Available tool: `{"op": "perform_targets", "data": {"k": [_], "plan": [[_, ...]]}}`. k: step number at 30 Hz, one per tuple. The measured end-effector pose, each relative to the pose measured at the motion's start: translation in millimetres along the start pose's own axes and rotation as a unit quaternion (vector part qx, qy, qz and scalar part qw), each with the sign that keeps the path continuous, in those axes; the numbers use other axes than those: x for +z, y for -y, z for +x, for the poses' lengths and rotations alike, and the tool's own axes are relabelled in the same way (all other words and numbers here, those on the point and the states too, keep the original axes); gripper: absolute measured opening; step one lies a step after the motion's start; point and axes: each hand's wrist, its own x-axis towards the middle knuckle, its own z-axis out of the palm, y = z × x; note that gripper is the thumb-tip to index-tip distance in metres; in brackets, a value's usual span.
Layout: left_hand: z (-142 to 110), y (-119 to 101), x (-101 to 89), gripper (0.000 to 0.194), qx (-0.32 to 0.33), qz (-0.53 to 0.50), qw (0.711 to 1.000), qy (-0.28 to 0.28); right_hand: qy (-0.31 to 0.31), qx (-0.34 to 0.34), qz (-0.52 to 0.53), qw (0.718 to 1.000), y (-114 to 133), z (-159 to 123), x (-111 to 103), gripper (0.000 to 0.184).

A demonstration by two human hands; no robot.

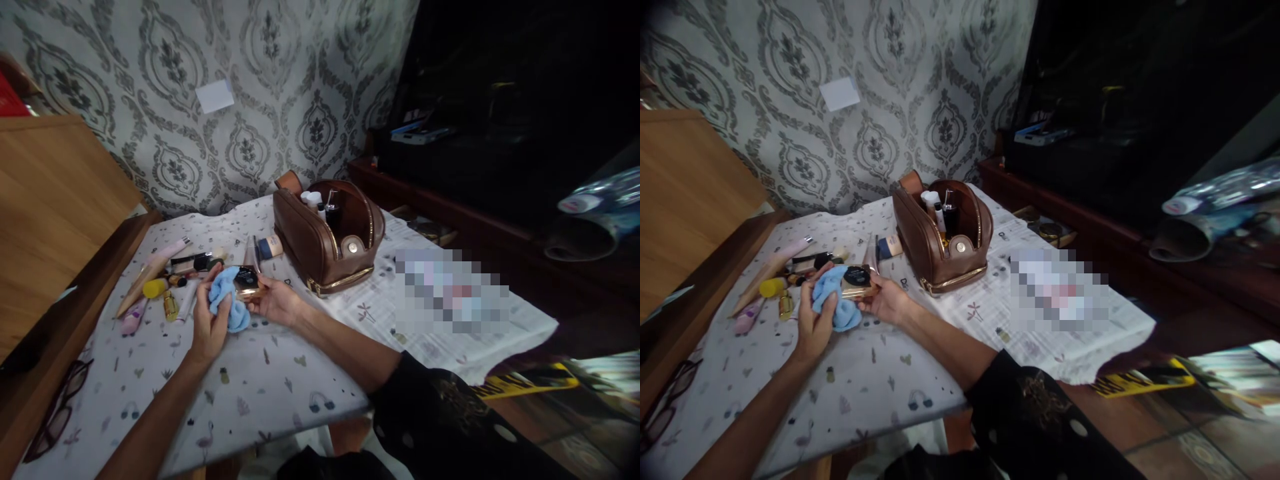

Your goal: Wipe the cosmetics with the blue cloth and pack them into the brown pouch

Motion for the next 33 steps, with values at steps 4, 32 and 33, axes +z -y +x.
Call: {"op": "perform_targets", "data": {"k": [4, 32, 33], "plan": [[2, 0, -2.2, 0.032, -0.062, -0.010, 0.998, -0.022, -0.019, 0.011, -0.024, 0.999, -1, 2, 0, 0.033], [16, 15, -7.5, 0.043, -0.162, -0.101, 0.982, 0.000, 0.116, -0.082, -0.158, 0.977, -18, -11, 8, 0.067], [16, 16, -7.0, 0.041, -0.142, -0.069, 0.987, 0.014, 0.128, -0.075, -0.124, 0.981, -16, -13, 11, 0.052]]}}
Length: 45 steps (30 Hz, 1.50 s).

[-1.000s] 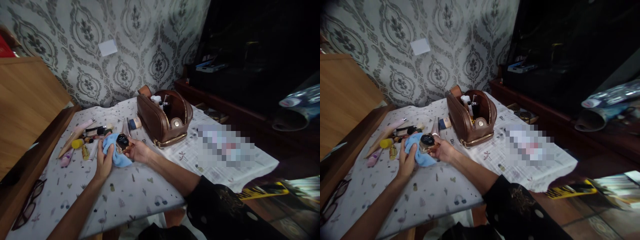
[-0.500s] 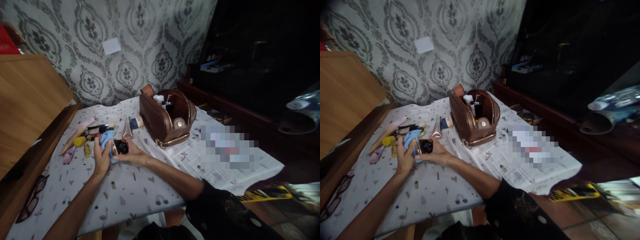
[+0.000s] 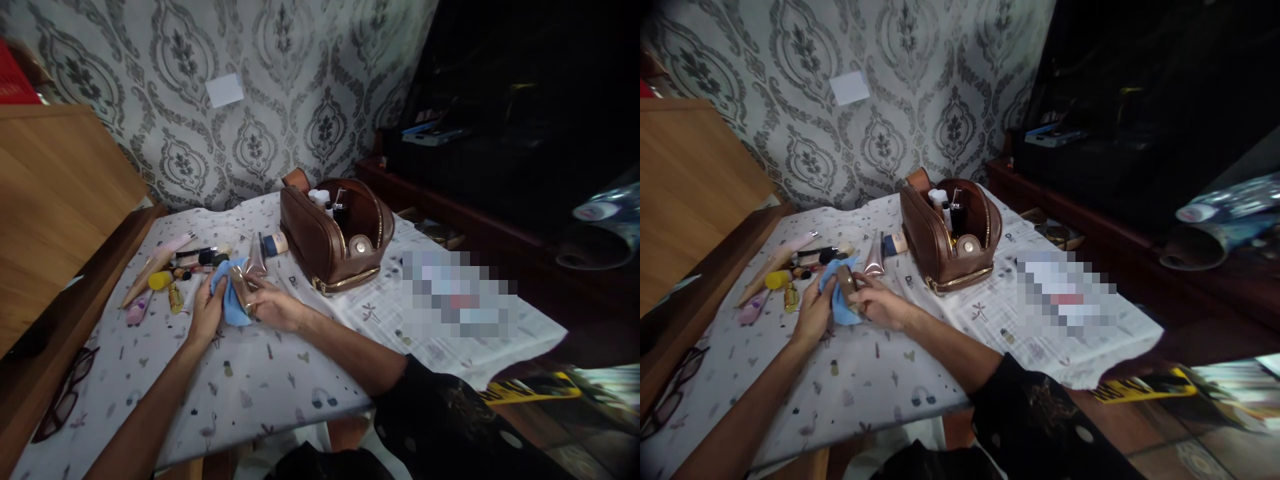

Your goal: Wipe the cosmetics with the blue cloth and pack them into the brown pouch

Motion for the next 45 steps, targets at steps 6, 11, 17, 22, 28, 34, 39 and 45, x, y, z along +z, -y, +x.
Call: {"op": "perform_targets", "data": {"k": [6, 11, 17, 22, 28, 34, 39, 45], "plan": [[-13, -10, 6.4, 0.021, 0.171, 0.168, 0.971, 0.018, -0.041, 0.006, 0.109, 0.993, 11, 2, 2, 0.015], [-20, -15, 7.0, 0.019, 0.280, 0.199, 0.937, 0.056, -0.074, 0.008, 0.135, 0.988, 12, 4, 0, 0.015], [-18, -17, 4.6, 0.020, 0.300, 0.211, 0.927, 0.081, -0.098, -0.092, 0.124, 0.983, 14, 1, 8, 0.037], [-16, -23, 16.6, 0.049, 0.277, 0.239, 0.929, 0.060, -0.111, -0.140, 0.079, 0.981, 15, 2, 16, 0.065], [5, -49, 28.5, 0.028, 0.228, 0.212, 0.949, 0.045, -0.128, -0.183, -0.011, 0.975, 36, -6, 23, 0.060], [34, -84, 37.0, 0.026, 0.225, 0.118, 0.964, 0.075, -0.136, -0.256, -0.230, 0.929, 89, -33, 14, 0.043], [65, -107, 49.2, 0.032, 0.199, 0.012, 0.971, 0.134, -0.114, -0.289, -0.413, 0.856, 150, -56, 16, 0.027], [102, -121, 83.3, 0.052, 0.185, -0.131, 0.952, 0.205, -0.096, -0.267, -0.485, 0.827, 220, -79, 30, 0.034]]}}
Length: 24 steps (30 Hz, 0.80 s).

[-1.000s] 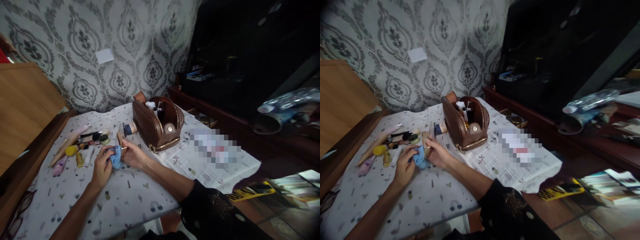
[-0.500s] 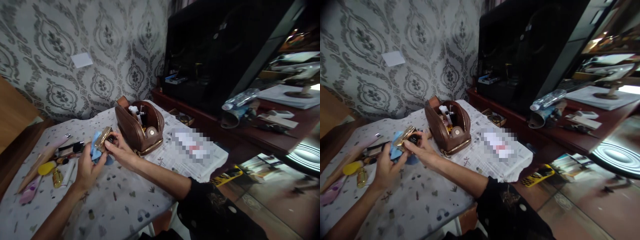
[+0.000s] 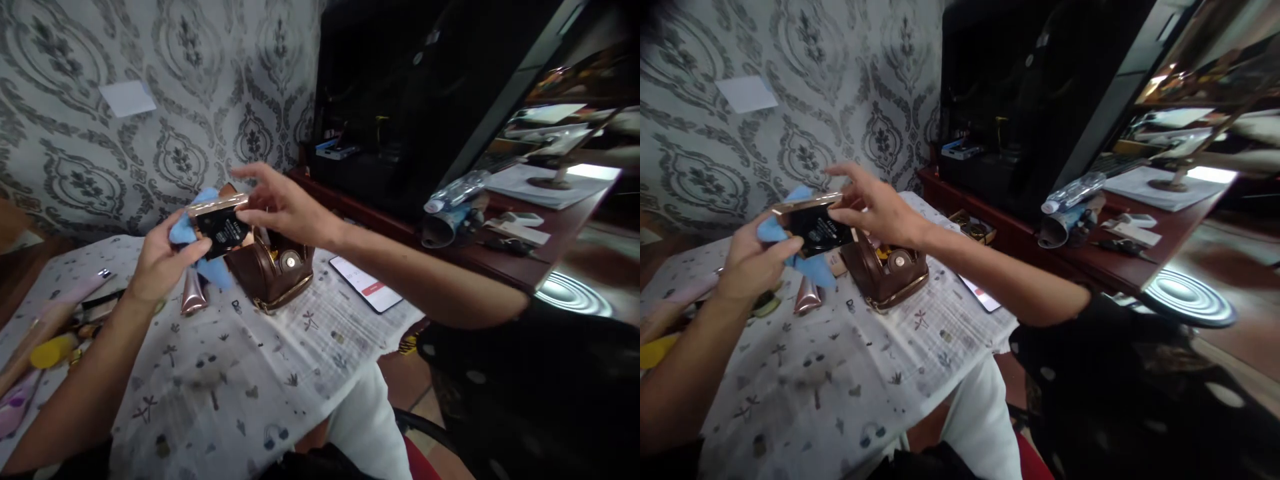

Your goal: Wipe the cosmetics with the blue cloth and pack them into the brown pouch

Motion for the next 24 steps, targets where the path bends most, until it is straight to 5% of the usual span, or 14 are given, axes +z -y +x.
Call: {"op": "perform_targets", "data": {"k": [5, 8, 11, 13, 18, 24], "plan": [[28, 5, 23.4, 0.046, -0.007, -0.064, 0.995, 0.073, 0.029, 0.010, -0.116, 0.993, 15, 9, -37, 0.018], [37, 12, 38.0, 0.045, -0.012, -0.070, 0.997, 0.041, 0.042, 0.016, -0.195, 0.980, 24, 7, -52, 0.014], [36, 21, 48.3, 0.037, -0.005, 0.008, 1.000, -0.010, -0.005, 0.027, -0.262, 0.965, 28, 1, -61, 0.014], [28, 24, 52.3, 0.032, 0.036, 0.115, 0.993, 0.012, -0.053, 0.026, -0.310, 0.949, 25, -3, -65, 0.013], [2, 20, 54.7, 0.025, 0.170, 0.300, 0.925, 0.160, -0.066, 0.039, -0.461, 0.884, 3, -9, -65, 0.018], [-10, 16, 48.4, 0.036, 0.236, 0.384, 0.866, 0.214, 0.018, 0.056, -0.571, 0.819, -18, -6, -43, 0.041]]}}
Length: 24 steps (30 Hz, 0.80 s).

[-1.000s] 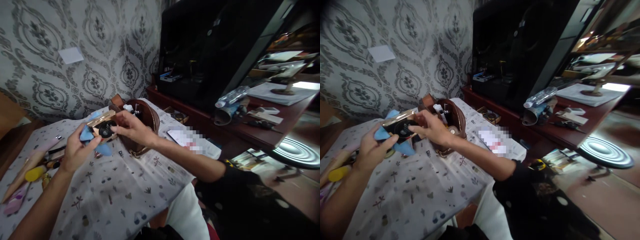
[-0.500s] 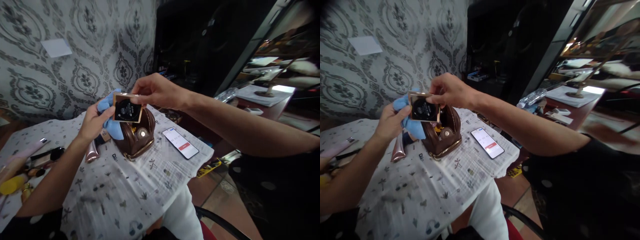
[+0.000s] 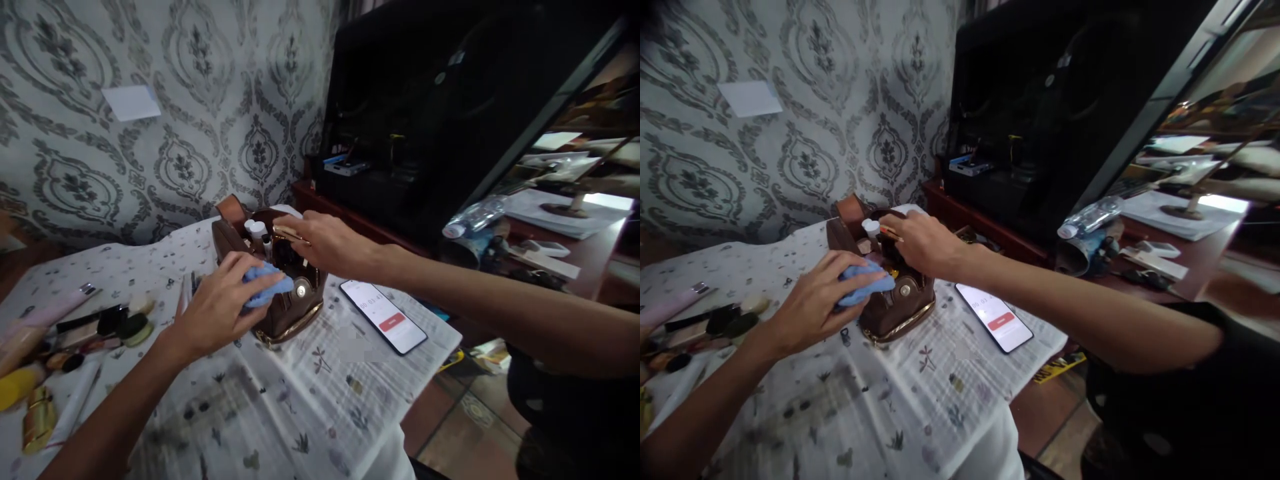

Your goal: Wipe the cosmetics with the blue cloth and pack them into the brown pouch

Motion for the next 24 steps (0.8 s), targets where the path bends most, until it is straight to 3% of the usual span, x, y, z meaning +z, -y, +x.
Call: {"op": "perform_targets", "data": {"k": [7, 11, 16, 20, 24], "plan": [[-16, -4, -1.1, 0.050, 0.021, 0.009, 1.000, 0.007, 0.165, -0.008, -0.198, 0.966, 28, 10, -4, 0.049], [-14, -10, 4.1, 0.042, 0.031, 0.022, 0.999, 0.014, 0.240, -0.011, -0.250, 0.938, 38, 19, -1, 0.055], [5, -21, 8.9, 0.022, 0.029, 0.057, 0.996, 0.061, 0.261, 0.016, -0.265, 0.928, 34, 25, 17, 0.047], [10, -29, 6.4, 0.031, 0.045, 0.058, 0.992, 0.098, 0.280, 0.024, -0.241, 0.929, 26, 28, 21, 0.051], [1, -36, 15.6, 0.030, 0.092, 0.061, 0.990, 0.083, 0.322, 0.019, -0.214, 0.922, 22, 35, 16, 0.044]]}}
